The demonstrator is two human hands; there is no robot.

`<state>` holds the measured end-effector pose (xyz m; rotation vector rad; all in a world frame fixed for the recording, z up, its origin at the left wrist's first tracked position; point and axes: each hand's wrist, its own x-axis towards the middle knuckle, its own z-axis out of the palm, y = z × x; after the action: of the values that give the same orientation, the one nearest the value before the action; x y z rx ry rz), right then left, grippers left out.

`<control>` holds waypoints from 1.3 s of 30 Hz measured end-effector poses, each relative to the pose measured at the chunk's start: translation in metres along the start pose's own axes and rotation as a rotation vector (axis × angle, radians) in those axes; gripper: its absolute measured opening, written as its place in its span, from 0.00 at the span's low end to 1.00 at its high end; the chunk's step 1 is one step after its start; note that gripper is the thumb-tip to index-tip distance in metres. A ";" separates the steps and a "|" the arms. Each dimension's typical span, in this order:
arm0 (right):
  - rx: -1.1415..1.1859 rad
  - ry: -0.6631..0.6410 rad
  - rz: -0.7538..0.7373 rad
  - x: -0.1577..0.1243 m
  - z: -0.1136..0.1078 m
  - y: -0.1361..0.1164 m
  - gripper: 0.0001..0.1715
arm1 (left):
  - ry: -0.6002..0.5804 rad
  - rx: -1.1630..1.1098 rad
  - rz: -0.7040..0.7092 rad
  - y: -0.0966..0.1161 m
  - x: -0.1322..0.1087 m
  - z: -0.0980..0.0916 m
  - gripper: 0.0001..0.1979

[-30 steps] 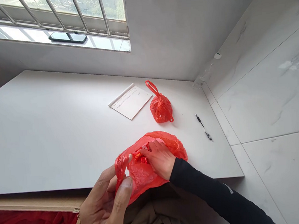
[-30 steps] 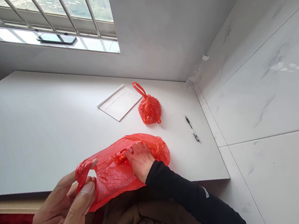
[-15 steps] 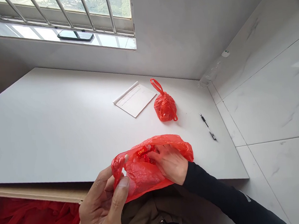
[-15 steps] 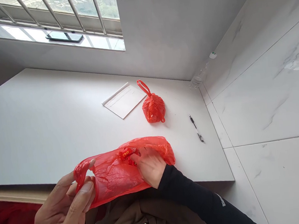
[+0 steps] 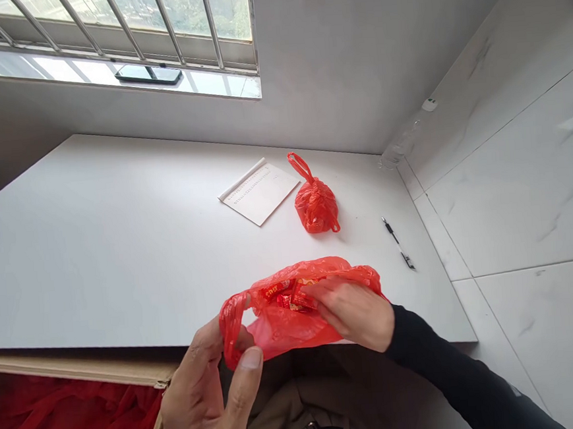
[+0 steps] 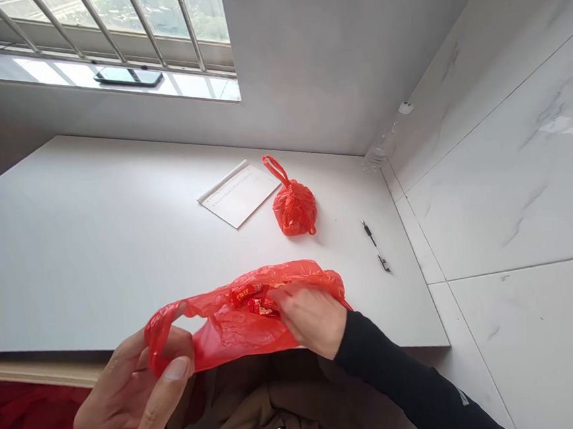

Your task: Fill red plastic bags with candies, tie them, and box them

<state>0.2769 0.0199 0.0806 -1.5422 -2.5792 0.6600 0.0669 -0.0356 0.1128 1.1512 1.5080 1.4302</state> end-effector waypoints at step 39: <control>0.262 0.620 -0.189 -0.060 -0.083 -0.016 0.07 | -0.594 -0.129 0.011 0.020 0.025 0.052 0.14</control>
<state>0.3158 -0.0108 0.1722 -1.1652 -2.0441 0.3945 0.1101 0.0041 0.1294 1.3508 0.9802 1.0416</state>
